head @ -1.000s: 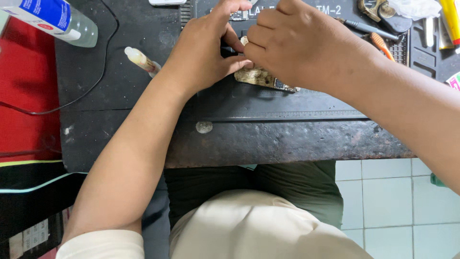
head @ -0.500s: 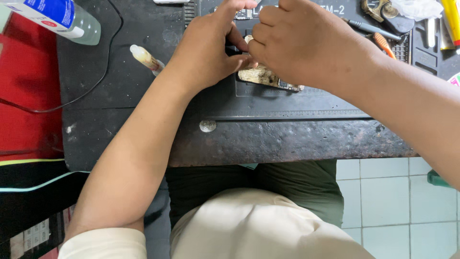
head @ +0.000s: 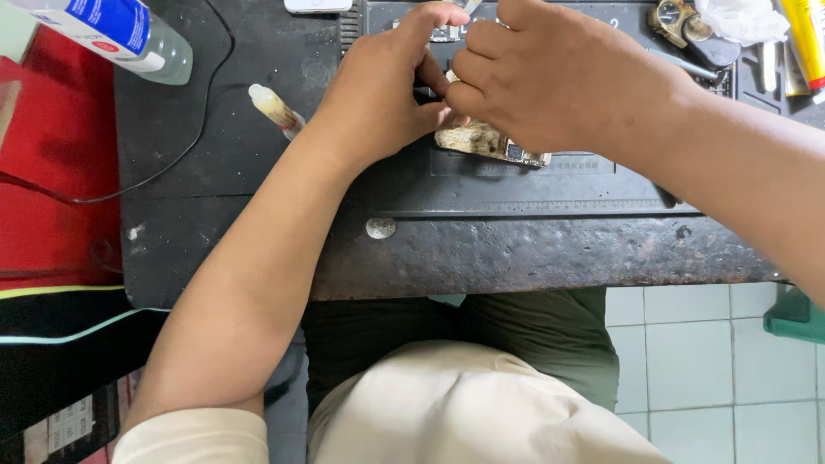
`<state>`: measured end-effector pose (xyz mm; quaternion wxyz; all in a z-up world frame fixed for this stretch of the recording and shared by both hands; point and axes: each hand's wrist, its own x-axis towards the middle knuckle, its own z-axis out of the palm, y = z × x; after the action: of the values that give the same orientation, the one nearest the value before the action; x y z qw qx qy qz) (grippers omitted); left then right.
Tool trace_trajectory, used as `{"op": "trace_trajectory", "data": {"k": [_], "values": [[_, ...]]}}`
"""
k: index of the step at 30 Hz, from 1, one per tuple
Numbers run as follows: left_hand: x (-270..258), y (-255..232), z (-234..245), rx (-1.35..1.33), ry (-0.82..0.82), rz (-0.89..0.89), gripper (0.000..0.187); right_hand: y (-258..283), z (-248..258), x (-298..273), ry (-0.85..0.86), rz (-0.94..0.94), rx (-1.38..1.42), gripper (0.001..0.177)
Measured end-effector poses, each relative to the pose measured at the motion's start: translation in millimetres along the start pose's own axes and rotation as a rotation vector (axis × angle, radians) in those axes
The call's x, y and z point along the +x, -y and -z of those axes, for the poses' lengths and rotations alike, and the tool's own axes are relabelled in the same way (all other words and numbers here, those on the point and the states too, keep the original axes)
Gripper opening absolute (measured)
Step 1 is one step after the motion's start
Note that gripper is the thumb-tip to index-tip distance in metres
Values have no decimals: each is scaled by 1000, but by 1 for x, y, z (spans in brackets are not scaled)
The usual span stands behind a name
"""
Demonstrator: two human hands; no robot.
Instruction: The person works on a small electronic circuit board, using tweezers to place a small component onto the board. They then use a soldering iron to solder the component in place.
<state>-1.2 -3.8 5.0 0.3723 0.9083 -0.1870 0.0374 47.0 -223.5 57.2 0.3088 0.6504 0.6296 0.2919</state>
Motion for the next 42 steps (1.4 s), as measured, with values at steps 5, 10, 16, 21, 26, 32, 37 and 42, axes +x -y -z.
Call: {"op": "trace_trajectory", "data": {"k": [5,10,16,21,26,32,37,42], "values": [[0,-2,2,10,-3,-22,71,-4,1,5,22,78,-15,16],[-1,-4,4,-8,3,-24,71,2,-8,6,97,90,15,21],[-1,-4,5,-43,22,-27,77,1,-15,2,57,-55,206,31],[-1,-1,3,-1,-5,-31,72,-10,-8,8,-11,207,-23,11],[-1,1,2,4,-4,-26,72,-10,-10,10,11,251,-36,10],[0,-1,4,-29,15,-8,78,12,-13,6,119,-15,139,21],[-1,-4,6,-56,14,-55,76,24,-15,4,251,-191,273,27],[-3,4,-1,34,1,-166,53,-19,34,1,672,-430,322,65]]}}
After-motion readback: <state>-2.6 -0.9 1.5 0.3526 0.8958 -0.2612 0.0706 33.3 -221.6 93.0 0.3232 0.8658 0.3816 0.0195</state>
